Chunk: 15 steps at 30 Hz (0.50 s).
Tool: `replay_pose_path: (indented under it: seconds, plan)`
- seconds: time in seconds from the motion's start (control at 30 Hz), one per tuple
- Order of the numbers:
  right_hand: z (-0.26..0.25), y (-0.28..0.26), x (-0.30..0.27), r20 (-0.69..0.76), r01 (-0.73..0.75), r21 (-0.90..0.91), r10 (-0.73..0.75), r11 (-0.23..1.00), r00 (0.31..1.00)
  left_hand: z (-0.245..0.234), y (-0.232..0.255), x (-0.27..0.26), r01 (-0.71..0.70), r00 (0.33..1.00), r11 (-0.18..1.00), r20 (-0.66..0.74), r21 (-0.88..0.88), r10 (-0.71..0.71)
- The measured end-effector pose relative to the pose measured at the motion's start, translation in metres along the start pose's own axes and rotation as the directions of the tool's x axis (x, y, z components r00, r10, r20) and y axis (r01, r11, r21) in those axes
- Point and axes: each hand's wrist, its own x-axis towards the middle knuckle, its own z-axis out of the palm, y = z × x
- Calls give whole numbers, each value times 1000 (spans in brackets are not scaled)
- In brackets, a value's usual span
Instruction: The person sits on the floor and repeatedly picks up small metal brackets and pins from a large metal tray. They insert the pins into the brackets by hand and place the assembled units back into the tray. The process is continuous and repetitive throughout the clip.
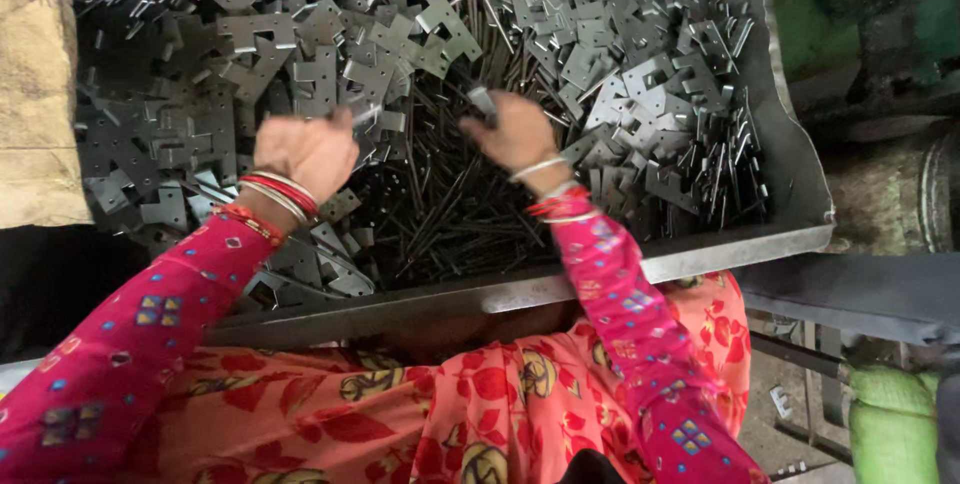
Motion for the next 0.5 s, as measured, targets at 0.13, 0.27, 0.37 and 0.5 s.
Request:
replay_pose_path:
  seconds: [0.13,0.27,0.37,0.5]
  plan:
    - [19,-12,-3,-53,163,-273,-184,948,982,-33,-5,-8,-5,989,849,-130,-528,-75]
    - [-13,9,-1,-150,119,31,-113,992,982,-64,-11,-6,94,995,50,92,-994,-37]
    - [-43,24,-5,-179,-54,604,202,795,963,-85,-22,-21,-132,982,-39,-125,-991,-144]
    - [-73,22,-14,142,-133,990,405,-49,903,-100,-23,-35,-261,847,575,-470,-776,-249]
